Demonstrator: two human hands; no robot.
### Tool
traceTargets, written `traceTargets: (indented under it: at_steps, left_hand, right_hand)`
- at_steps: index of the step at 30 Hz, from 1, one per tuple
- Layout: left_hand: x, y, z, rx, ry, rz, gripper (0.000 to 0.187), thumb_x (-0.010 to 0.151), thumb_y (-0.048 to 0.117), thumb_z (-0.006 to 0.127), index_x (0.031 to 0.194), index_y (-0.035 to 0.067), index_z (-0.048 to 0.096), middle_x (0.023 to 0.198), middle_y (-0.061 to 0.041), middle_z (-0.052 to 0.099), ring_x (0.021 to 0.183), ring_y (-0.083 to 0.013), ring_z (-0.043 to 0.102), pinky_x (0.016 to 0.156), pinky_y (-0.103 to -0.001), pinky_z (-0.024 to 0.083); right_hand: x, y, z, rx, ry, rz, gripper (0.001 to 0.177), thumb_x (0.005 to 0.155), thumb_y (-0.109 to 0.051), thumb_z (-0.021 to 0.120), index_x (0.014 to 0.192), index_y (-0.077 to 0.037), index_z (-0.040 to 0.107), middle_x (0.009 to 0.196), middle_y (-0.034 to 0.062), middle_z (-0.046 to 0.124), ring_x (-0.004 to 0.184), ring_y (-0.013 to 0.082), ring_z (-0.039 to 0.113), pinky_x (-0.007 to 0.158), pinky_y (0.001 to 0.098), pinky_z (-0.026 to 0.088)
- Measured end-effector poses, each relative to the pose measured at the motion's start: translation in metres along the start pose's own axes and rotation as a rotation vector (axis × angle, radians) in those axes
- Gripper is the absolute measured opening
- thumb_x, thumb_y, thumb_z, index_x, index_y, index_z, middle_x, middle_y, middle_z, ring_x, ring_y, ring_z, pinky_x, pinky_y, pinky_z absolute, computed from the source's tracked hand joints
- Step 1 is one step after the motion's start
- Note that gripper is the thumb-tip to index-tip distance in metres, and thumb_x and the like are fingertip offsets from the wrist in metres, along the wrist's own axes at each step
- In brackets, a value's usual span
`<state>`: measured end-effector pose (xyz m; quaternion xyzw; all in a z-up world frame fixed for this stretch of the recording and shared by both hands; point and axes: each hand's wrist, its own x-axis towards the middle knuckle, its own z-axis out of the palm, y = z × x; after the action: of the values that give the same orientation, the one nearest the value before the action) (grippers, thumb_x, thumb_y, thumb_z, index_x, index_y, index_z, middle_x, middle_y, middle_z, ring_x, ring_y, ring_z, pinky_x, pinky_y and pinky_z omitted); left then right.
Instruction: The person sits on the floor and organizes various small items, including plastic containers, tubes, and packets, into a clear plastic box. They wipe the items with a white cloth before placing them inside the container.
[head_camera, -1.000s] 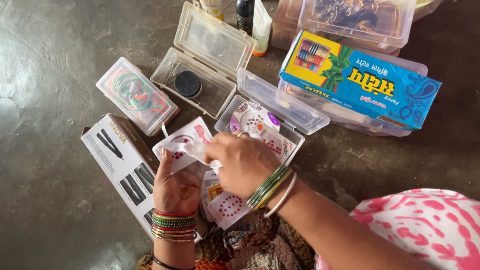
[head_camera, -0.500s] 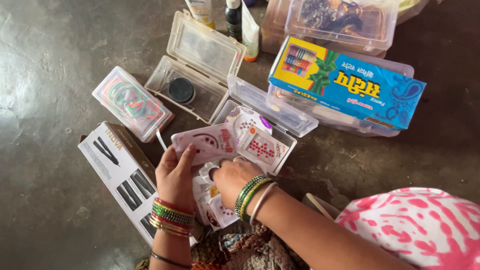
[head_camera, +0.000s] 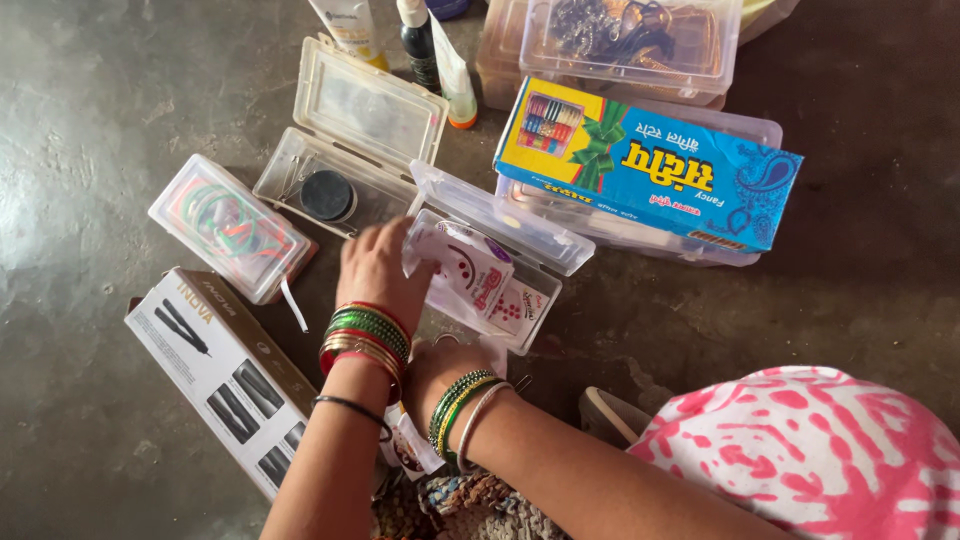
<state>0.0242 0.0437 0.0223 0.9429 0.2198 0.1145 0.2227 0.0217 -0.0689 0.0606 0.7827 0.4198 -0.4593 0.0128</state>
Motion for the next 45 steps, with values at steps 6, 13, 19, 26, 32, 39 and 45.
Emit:
traceTargets:
  at_steps: [6, 13, 19, 26, 32, 39, 45]
  left_hand:
    - [0.002, 0.013, -0.01, -0.068, -0.22, -0.05, 0.041, 0.079, 0.033, 0.087, 0.106, 0.007, 0.071, 0.112, -0.014, 0.068, 0.106, -0.0334, 0.064, 0.096, -0.042, 0.052]
    - [-0.022, -0.031, -0.02, -0.352, -0.211, -0.139, 0.032, 0.097, 0.024, 0.061, 0.124, 0.011, 0.07, 0.123, -0.013, 0.071, 0.115, -0.0307, 0.068, 0.097, -0.04, 0.055]
    - [-0.1, -0.041, -0.047, -0.022, -0.419, -0.288, 0.046, 0.082, 0.03, 0.077, 0.122, 0.01, 0.067, 0.125, -0.015, 0.066, 0.117, -0.0348, 0.062, 0.101, -0.041, 0.05]
    - [-0.109, 0.015, -0.033, 0.135, -0.652, -0.16, 0.073, 0.062, 0.048, 0.091, 0.124, 0.018, 0.069, 0.139, -0.016, 0.048, 0.137, -0.0367, 0.039, 0.113, -0.052, 0.032]
    - [-0.116, 0.002, -0.018, 0.121, -0.489, -0.108, 0.046, 0.066, 0.04, 0.091, 0.099, 0.013, 0.073, 0.132, -0.015, 0.057, 0.128, -0.0352, 0.045, 0.107, -0.053, 0.037]
    - [-0.152, -0.039, -0.041, -0.664, -0.408, -0.891, 0.026, 0.09, 0.023, 0.074, 0.093, 0.005, 0.056, 0.093, -0.013, 0.067, 0.084, -0.0291, 0.072, 0.071, -0.045, 0.063]
    - [-0.151, -0.02, -0.037, -1.518, 0.034, -1.16, 0.027, 0.095, 0.01, 0.052, 0.122, 0.014, 0.056, 0.104, -0.008, 0.07, 0.092, -0.0244, 0.07, 0.078, -0.045, 0.061]
  right_hand:
    - [-0.005, -0.001, 0.0, 0.028, -0.031, 0.041, 0.036, 0.094, -0.024, 0.06, 0.13, -0.017, 0.063, 0.138, 0.0088, 0.058, 0.129, 0.0285, 0.056, 0.1, 0.0569, 0.046]
    - [-0.006, 0.016, -0.008, -0.092, 0.032, -0.133, 0.027, 0.091, -0.016, 0.064, 0.115, -0.01, 0.073, 0.122, 0.0182, 0.066, 0.112, 0.0358, 0.066, 0.093, 0.0464, 0.056]
    - [-0.004, 0.021, -0.02, -0.058, 0.053, -0.154, 0.03, 0.093, -0.017, 0.062, 0.12, -0.007, 0.065, 0.109, 0.0205, 0.073, 0.104, 0.0331, 0.072, 0.091, 0.0442, 0.058]
    - [0.003, 0.039, -0.017, 0.029, 0.202, -0.143, 0.023, 0.091, -0.016, 0.061, 0.112, -0.008, 0.065, 0.105, 0.0217, 0.072, 0.104, 0.0369, 0.07, 0.09, 0.0478, 0.056]
    - [0.01, 0.044, -0.013, 0.081, 0.21, -0.161, 0.024, 0.089, -0.018, 0.063, 0.111, -0.009, 0.065, 0.105, 0.0206, 0.072, 0.103, 0.037, 0.069, 0.09, 0.0482, 0.055]
    - [-0.001, 0.042, -0.032, 0.225, 0.374, -0.139, 0.023, 0.085, -0.013, 0.062, 0.107, -0.013, 0.066, 0.101, 0.0172, 0.073, 0.1, 0.0358, 0.07, 0.088, 0.0479, 0.055]
    - [-0.011, 0.03, -0.042, 0.292, 0.456, -0.232, 0.036, 0.082, -0.016, 0.069, 0.117, -0.012, 0.063, 0.114, 0.0169, 0.068, 0.102, 0.0348, 0.069, 0.089, 0.0456, 0.054]
